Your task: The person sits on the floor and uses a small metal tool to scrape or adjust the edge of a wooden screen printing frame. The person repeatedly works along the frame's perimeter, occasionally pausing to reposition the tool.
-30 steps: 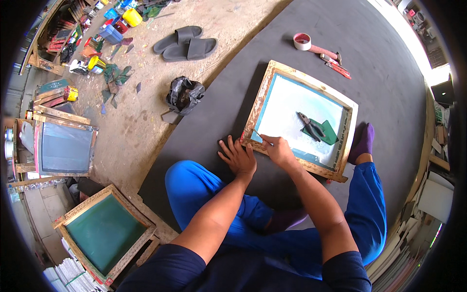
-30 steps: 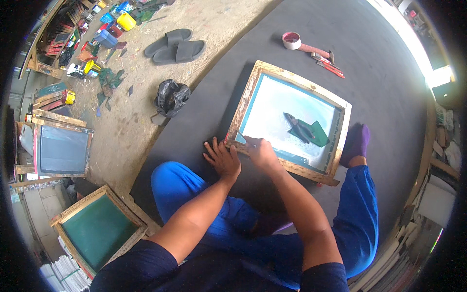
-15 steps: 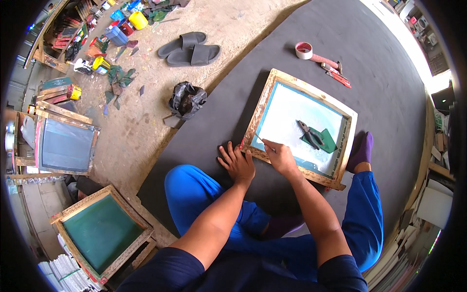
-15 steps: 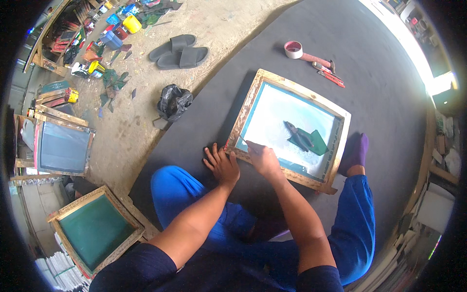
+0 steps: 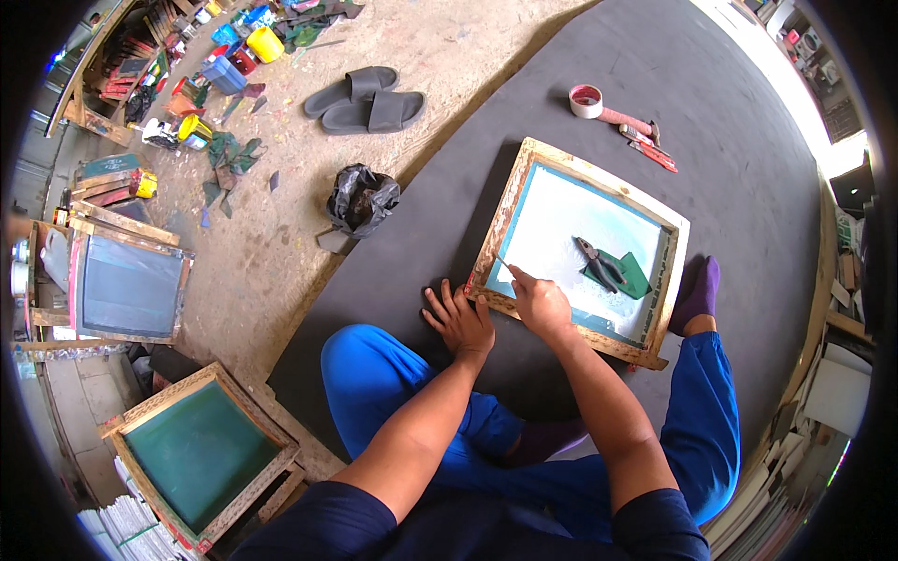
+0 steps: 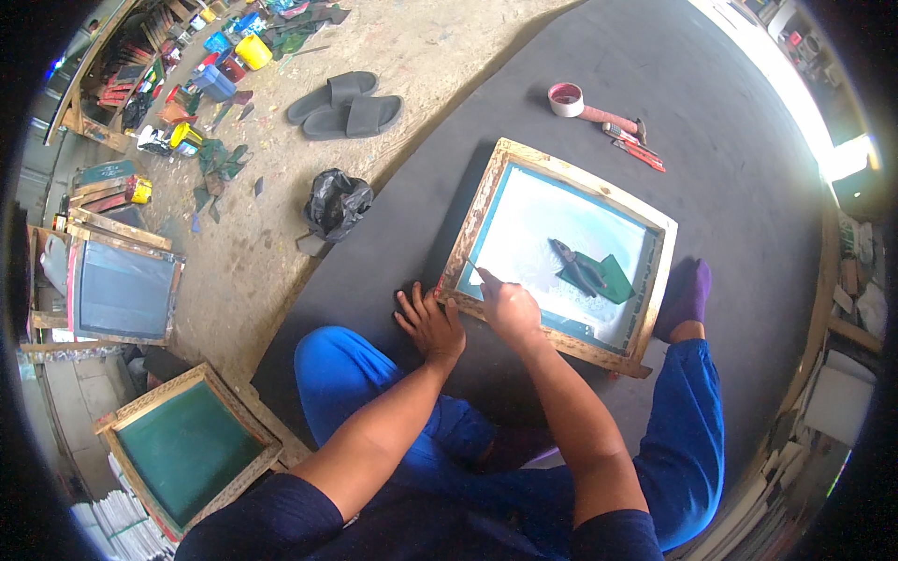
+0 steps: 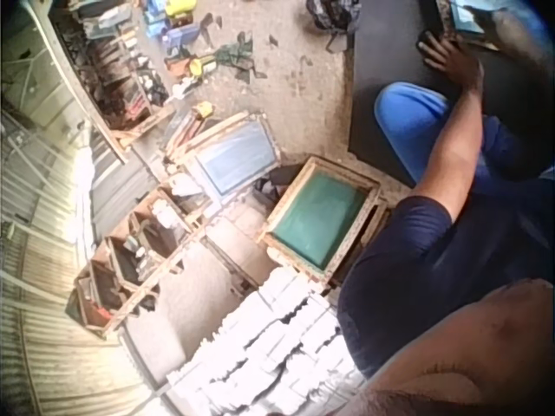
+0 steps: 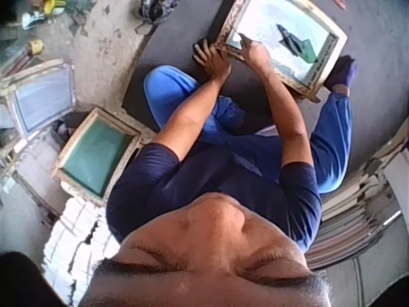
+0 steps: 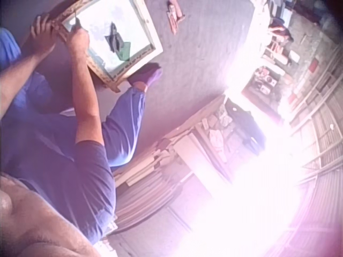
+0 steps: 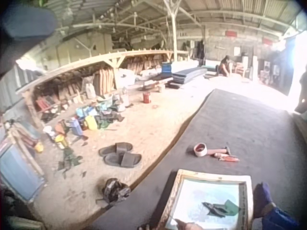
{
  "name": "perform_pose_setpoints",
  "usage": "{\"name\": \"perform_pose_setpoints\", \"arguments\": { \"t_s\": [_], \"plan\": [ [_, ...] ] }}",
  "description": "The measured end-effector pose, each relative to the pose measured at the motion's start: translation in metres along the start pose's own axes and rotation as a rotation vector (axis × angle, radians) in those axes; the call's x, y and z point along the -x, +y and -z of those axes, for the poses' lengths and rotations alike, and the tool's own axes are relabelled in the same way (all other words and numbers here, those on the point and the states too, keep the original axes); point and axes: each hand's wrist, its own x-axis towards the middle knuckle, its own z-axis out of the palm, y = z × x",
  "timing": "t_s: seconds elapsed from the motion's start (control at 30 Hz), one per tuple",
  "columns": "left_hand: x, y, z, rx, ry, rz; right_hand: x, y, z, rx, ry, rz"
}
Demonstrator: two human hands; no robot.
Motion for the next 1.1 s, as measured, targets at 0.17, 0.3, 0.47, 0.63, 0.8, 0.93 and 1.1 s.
{"name": "perform_pose_setpoints", "arguments": {
  "t_s": [0.17, 0.3, 0.47, 0.63, 0.8, 0.93, 1.1],
  "plan": [
    [0.001, -0.001, -0.006, -0.003, -0.044, 0.000, -0.003, 0.009, -0.007, 0.061, 0.032, 0.077],
    [0.000, -0.002, -0.004, -0.015, -0.060, 0.030, -0.006, -0.001, 0.003, 0.001, -0.045, 0.029],
    [-0.001, 0.005, 0.002, 0.024, -0.044, 0.022, -0.014, 0.025, -0.014, -0.308, 0.039, 0.044],
    [-0.002, 0.002, 0.003, 0.034, -0.039, 0.013, -0.015, 0.038, -0.030, -0.415, 0.059, 0.030],
    [0.000, 0.000, 0.002, 0.033, -0.067, 0.034, -0.001, 0.017, -0.015, -0.064, 0.072, 0.027],
    [0.000, 0.002, 0.004, 0.047, -0.007, -0.002, 0.000, 0.014, -0.012, -0.044, 0.085, 0.020],
    [0.001, 0.003, 0.001, 0.044, 0.010, -0.009, -0.006, 0.022, -0.018, -0.206, 0.068, -0.008]
  ]
}}
